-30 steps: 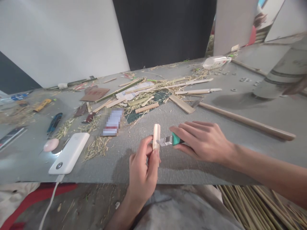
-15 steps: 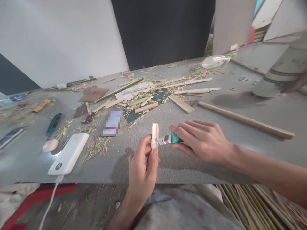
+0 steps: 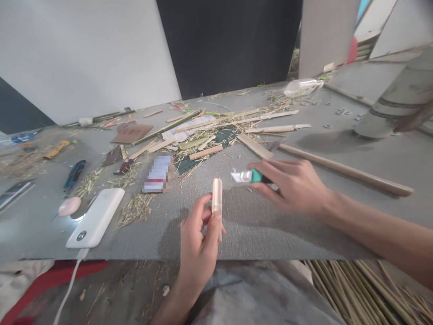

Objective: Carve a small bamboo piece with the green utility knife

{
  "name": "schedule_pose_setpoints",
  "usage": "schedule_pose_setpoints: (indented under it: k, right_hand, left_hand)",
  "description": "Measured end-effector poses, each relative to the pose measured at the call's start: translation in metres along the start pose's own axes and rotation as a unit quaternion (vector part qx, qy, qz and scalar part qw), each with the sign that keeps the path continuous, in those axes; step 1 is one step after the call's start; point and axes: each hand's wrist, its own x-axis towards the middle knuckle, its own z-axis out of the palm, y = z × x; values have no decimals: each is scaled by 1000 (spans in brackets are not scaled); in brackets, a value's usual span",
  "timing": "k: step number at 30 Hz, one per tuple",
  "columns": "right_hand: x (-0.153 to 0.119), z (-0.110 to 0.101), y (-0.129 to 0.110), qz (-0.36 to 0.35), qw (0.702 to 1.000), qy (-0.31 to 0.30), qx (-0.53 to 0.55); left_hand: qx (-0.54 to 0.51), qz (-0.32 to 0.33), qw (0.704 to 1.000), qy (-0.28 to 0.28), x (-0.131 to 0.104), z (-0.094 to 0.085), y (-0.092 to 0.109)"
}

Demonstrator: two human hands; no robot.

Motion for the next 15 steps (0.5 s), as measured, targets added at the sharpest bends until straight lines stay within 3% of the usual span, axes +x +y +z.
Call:
schedule_pose_setpoints:
  k: [8, 15]
  right_hand:
    - [-1, 5, -24, -73, 993, -57, 67]
    - [-2, 5, -16, 13, 999, -47, 22]
  left_hand:
    - [-4, -6, 1000, 10, 1, 3, 9]
    - [-3, -4, 1000, 7, 1, 2, 6]
